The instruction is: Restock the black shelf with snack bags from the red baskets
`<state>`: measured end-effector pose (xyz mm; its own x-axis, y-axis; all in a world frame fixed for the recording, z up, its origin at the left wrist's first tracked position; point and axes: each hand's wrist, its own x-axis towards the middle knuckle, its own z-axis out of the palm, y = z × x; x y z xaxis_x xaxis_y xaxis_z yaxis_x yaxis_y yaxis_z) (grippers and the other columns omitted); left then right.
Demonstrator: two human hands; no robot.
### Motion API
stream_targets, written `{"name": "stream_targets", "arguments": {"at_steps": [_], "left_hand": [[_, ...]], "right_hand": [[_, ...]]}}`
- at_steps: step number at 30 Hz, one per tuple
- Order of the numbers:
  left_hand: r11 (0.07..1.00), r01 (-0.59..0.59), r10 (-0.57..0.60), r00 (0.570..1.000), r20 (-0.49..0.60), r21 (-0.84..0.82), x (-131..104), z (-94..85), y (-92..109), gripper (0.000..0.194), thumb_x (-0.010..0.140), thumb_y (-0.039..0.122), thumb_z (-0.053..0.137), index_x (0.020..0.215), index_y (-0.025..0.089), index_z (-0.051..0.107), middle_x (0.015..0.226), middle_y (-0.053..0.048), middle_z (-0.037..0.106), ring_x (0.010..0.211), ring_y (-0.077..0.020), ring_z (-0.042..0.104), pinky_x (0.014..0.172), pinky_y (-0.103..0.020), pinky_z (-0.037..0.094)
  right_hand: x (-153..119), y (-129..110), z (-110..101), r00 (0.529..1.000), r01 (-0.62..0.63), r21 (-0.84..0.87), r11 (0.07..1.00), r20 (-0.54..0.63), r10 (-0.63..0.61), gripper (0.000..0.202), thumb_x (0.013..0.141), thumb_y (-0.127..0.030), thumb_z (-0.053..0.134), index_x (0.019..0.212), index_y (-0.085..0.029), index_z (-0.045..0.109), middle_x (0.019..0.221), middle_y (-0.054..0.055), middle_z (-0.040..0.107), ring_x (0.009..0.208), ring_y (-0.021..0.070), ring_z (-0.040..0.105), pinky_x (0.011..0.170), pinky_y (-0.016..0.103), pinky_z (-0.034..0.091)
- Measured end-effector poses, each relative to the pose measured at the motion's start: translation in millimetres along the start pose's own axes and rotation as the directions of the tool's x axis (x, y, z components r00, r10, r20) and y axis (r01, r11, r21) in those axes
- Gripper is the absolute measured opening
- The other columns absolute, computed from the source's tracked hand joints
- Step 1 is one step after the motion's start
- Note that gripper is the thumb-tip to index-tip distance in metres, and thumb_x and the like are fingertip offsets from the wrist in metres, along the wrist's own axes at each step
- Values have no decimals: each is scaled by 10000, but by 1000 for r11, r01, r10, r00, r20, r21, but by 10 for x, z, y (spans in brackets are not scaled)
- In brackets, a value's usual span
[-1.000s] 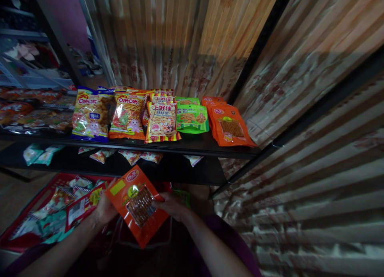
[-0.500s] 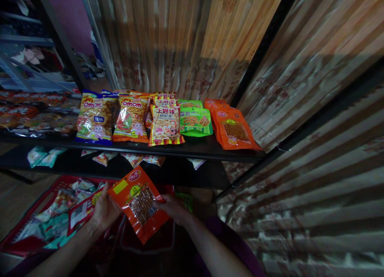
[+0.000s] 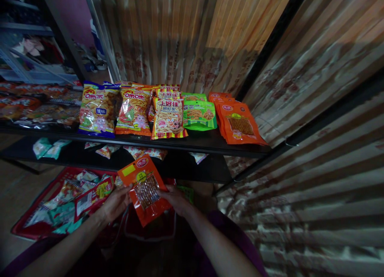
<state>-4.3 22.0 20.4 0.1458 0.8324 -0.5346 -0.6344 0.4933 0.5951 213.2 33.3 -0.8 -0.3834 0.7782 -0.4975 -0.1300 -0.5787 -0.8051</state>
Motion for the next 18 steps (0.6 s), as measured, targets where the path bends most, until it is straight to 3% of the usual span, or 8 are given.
{"name": "stream_targets", "arguments": {"at_steps": [6,18], "left_hand": [[991,-62,73,994,-82,119,22,-11,-23,201,705,147,704,890,115,632,871,-94,726,760,-199,697,732,-302,563],[986,-62,76,993,-87,152,14,79,20,185,718,176,681,890,118,644,812,-81,736,693,-192,691,649,-280,541]], "right_hand": [[-5,-36,22,999,34,-55,998,17,-34,531,562,-535,769,887,-126,674,788,43,683,696,151,621,743,325,453],[55,12,7,998,63,-48,997,16,-62,544,566,-543,766,914,-132,690,827,58,694,756,181,637,803,385,460]]}}
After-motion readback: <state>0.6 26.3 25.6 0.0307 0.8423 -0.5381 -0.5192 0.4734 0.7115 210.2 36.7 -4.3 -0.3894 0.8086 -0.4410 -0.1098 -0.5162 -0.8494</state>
